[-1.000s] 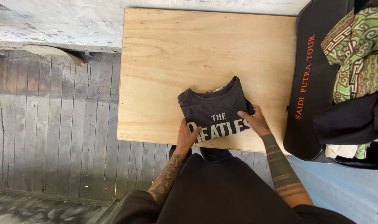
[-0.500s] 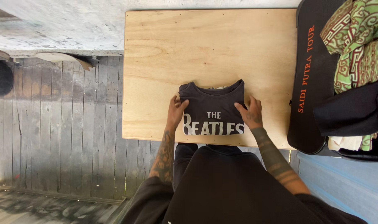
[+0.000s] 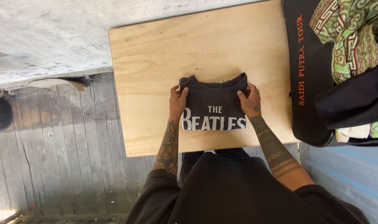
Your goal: The person takes a black t-shirt from a suitcase and lays it flat on a wooden table. They smooth out the fabric, fold the sleeves inward, and then fold the shirt in half and then in thirds to create a compact bundle. Finally, they flip the folded shirt over to display the graphic print.
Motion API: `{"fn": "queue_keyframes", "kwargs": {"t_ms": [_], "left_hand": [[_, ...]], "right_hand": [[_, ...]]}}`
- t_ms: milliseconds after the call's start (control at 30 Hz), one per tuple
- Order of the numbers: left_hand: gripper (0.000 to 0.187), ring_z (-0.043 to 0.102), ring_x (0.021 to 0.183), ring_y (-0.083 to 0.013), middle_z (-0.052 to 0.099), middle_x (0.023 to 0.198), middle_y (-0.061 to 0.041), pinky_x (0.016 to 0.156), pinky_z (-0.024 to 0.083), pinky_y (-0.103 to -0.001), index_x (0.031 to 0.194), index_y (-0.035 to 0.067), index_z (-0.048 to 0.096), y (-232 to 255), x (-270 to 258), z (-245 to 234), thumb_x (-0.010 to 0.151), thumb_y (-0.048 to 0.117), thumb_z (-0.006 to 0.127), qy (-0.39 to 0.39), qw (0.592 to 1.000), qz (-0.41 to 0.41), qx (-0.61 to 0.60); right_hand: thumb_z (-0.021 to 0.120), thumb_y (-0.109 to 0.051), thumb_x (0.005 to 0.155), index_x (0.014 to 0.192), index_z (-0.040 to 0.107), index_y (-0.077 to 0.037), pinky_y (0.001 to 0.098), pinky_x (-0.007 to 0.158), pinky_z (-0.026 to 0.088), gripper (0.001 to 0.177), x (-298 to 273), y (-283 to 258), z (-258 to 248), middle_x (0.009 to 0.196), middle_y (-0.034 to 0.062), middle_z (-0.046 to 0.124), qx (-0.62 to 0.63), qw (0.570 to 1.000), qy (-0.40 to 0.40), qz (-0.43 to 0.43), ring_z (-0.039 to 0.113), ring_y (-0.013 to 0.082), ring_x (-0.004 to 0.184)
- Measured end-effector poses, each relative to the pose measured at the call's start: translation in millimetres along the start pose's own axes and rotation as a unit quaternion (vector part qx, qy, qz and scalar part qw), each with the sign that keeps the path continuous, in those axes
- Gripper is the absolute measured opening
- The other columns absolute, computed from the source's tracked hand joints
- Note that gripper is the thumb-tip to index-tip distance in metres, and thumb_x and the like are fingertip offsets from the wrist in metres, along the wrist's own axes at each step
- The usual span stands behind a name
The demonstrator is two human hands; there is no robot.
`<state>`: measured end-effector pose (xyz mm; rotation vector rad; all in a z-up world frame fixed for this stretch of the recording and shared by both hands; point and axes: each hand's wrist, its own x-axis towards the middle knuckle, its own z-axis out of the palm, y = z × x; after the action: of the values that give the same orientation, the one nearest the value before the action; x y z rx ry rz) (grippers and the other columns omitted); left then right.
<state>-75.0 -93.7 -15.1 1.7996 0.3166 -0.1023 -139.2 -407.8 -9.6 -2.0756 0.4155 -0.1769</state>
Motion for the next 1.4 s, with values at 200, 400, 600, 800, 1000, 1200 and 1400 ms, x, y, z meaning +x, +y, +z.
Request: {"fn": "queue_keyframes", "kwargs": {"t_ms": [200,400,600,800,1000,1200,1400], "left_hand": [[0.052,0.07,0.101,-0.0281,0.07,0.116,-0.02,0.086,0.055,-0.038,0.127,-0.002,0.063,6,-86,-26,0.093,0.036,0.074,-0.026,0.99,0.005,0.139],[0.032,0.072,0.087,-0.0213,0.074,0.103,-0.014,0.076,0.057,-0.034,0.119,-0.002,0.059,-21,-126,-31,0.097,0.02,0.066,-0.056,0.997,-0.01,0.06],[0.025,0.066,0.087,-0.0106,0.07,0.103,-0.007,0.075,0.057,-0.029,0.115,-0.001,0.058,-42,-109,-46,0.099,0.018,0.063,-0.133,0.988,-0.054,-0.06],[0.023,0.059,0.074,-0.0101,0.068,0.087,-0.005,0.065,0.052,-0.028,0.107,-0.001,0.059,-25,-109,-43,0.102,0.02,0.064,-0.101,0.993,-0.054,0.01],[0.02,0.048,0.07,-0.0024,0.06,0.083,0.002,0.063,0.042,-0.022,0.11,-0.001,0.056,-43,-117,-41,0.109,0.019,0.058,-0.07,0.98,-0.003,-0.189],[0.019,0.034,0.061,-0.0019,0.044,0.068,0.007,0.053,0.029,-0.02,0.114,0.005,0.055,-63,-126,-41,0.108,0.022,0.051,-0.042,0.993,-0.058,-0.096],[0.018,0.038,0.073,-0.0021,0.051,0.081,0.006,0.064,0.034,-0.022,0.114,0.004,0.055,-76,-131,-35,0.112,0.021,0.049,-0.021,0.984,-0.018,-0.177]], "right_hand": [[0.08,-0.031,0.089,0.134,0.056,-0.001,0.0431,0.093,0.052,0.06,-64,-31,-25,0.12,0.0226,0.063,-0.135,0.989,-0.054,0.018,0.063,0.0339,0.108],[0.077,-0.036,0.085,0.137,0.057,0.0,0.0404,0.085,0.058,0.067,-80,-3,-7,0.109,0.0186,0.069,0.031,0.984,-0.031,0.171,0.069,0.0315,0.097],[0.081,-0.037,0.081,0.123,0.067,0.002,0.0415,0.088,0.056,0.058,-72,4,-8,0.11,0.0188,0.071,-0.109,0.982,-0.094,0.121,0.069,0.0332,0.099],[0.069,-0.025,0.098,0.107,0.063,0.003,0.0412,0.081,0.053,0.03,-87,-19,-14,0.102,0.0205,0.065,-0.172,0.98,-0.027,-0.091,0.063,0.0368,0.089],[0.06,-0.027,0.104,0.106,0.059,0.003,0.0344,0.062,0.045,0.03,-96,-27,-25,0.077,0.0077,0.06,0.103,0.989,-0.086,0.068,0.051,0.015,0.068],[0.056,-0.027,0.105,0.121,0.055,0.002,0.0308,0.069,0.047,0.033,-96,17,-21,0.087,0.0047,0.064,0.14,0.967,-0.143,0.161,0.056,0.0116,0.077],[0.06,-0.026,0.102,0.119,0.058,0.0,0.0281,0.076,0.049,0.031,-88,34,-24,0.097,0.0013,0.067,0.284,0.92,-0.168,0.21,0.059,0.0095,0.085]]}}
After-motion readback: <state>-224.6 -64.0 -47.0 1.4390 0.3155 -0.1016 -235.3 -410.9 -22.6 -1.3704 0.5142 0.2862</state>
